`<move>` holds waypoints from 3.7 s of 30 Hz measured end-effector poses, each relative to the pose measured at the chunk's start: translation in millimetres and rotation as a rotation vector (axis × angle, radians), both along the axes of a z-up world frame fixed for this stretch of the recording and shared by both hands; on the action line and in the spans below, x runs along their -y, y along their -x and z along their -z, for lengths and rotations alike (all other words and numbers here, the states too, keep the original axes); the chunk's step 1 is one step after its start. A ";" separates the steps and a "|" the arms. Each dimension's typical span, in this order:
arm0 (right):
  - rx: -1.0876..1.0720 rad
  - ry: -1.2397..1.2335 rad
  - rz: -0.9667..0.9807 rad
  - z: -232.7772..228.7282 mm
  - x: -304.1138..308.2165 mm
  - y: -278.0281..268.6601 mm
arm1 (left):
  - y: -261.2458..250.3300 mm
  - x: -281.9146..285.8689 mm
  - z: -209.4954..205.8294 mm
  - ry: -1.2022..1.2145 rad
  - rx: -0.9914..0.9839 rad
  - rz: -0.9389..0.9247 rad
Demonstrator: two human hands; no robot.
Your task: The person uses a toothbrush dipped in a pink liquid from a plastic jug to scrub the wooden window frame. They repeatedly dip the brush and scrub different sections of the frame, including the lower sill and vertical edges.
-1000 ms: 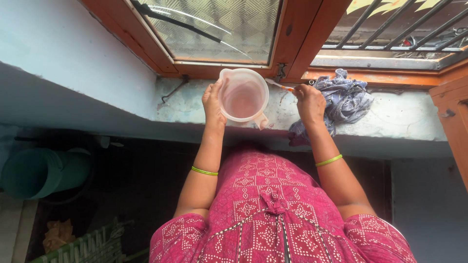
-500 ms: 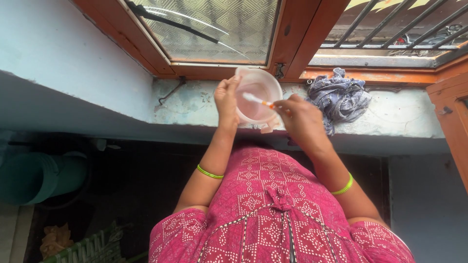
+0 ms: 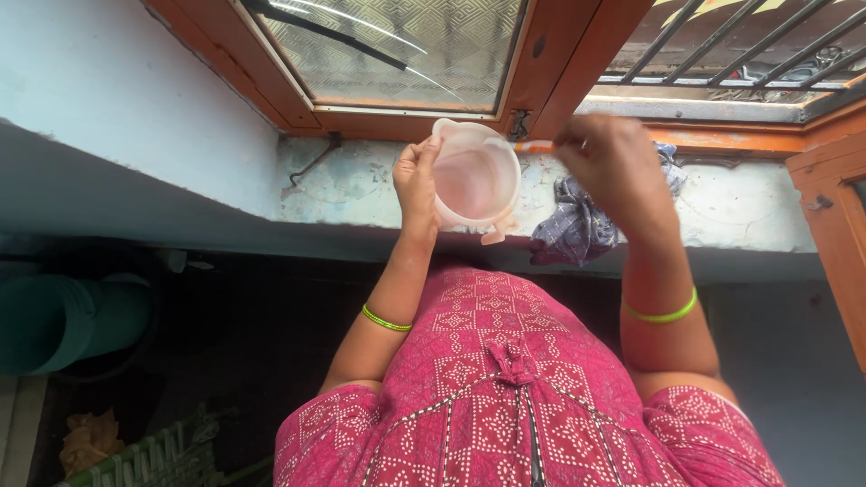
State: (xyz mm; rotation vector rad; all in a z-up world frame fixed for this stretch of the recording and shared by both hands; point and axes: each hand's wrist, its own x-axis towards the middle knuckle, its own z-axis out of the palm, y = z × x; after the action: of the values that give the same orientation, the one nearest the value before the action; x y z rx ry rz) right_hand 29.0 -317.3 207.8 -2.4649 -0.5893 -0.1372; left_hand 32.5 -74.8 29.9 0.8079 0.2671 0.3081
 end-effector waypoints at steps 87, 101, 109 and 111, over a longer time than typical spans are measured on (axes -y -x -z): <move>-0.326 0.110 0.062 21.8 -13.5 -16.9 | 0.2 8.6 -8.5 0.028 -0.001 0.063; -0.350 -0.632 0.333 178.2 51.8 -14.8 | -7.5 -8.9 -0.2 0.068 -0.056 0.010; -0.559 -0.947 0.344 252.8 5.8 6.2 | 5.7 -9.8 0.7 0.066 -0.069 0.030; -0.649 -0.987 0.377 256.4 -1.5 14.3 | 10.0 -12.0 -2.0 0.077 -0.078 0.034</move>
State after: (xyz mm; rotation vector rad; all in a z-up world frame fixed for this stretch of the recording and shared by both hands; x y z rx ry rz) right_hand 14.8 -315.8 -48.6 -1.4805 0.2144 0.1869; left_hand 22.5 -62.8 31.9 0.7489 0.3360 0.2330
